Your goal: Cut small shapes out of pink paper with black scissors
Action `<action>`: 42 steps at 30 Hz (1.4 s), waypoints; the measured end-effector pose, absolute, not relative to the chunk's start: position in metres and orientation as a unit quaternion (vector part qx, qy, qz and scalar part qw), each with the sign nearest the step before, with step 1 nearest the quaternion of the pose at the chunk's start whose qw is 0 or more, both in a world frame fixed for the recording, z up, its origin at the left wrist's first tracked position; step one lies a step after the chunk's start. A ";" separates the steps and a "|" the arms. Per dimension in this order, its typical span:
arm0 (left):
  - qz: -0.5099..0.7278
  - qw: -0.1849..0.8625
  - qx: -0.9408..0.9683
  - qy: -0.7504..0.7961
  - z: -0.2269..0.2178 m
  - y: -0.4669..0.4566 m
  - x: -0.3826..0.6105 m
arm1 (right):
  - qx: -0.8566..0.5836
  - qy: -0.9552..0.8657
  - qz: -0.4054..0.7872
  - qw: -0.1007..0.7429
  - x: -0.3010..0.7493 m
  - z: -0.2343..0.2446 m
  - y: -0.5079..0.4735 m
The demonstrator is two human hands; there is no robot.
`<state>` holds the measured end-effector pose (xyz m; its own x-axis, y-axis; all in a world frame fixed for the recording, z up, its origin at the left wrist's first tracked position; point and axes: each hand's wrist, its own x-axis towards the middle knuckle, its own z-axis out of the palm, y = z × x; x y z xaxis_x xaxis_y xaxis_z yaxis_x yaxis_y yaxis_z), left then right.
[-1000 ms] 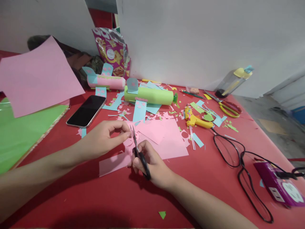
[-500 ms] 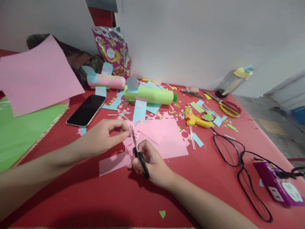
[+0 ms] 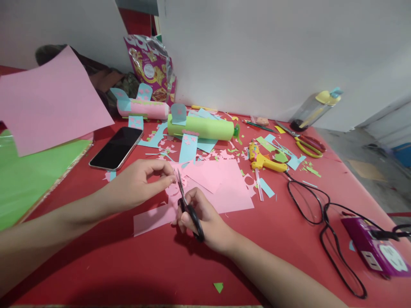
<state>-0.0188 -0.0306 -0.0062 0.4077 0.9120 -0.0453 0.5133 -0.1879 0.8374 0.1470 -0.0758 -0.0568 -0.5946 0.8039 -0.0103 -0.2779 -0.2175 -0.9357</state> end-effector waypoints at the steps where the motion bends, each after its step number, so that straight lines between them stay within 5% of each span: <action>1: 0.241 0.410 0.732 0.487 -0.006 -0.031 -0.019 | -0.261 -0.505 0.735 0.368 0.147 -0.057 -0.076; 24: 0.231 0.427 0.741 0.464 -0.009 -0.033 -0.016 | -0.273 -0.495 0.735 0.375 0.147 -0.058 -0.077; 42: 0.274 0.576 0.631 0.442 -0.017 -0.036 -0.009 | -0.287 -0.490 0.725 0.389 0.144 -0.057 -0.080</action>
<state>-0.0092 -0.0360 -0.0175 0.4582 0.8736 -0.1637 0.2427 0.0542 0.9686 0.1445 -0.0801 -0.0575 -0.5333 0.8452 -0.0351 -0.2823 -0.2169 -0.9345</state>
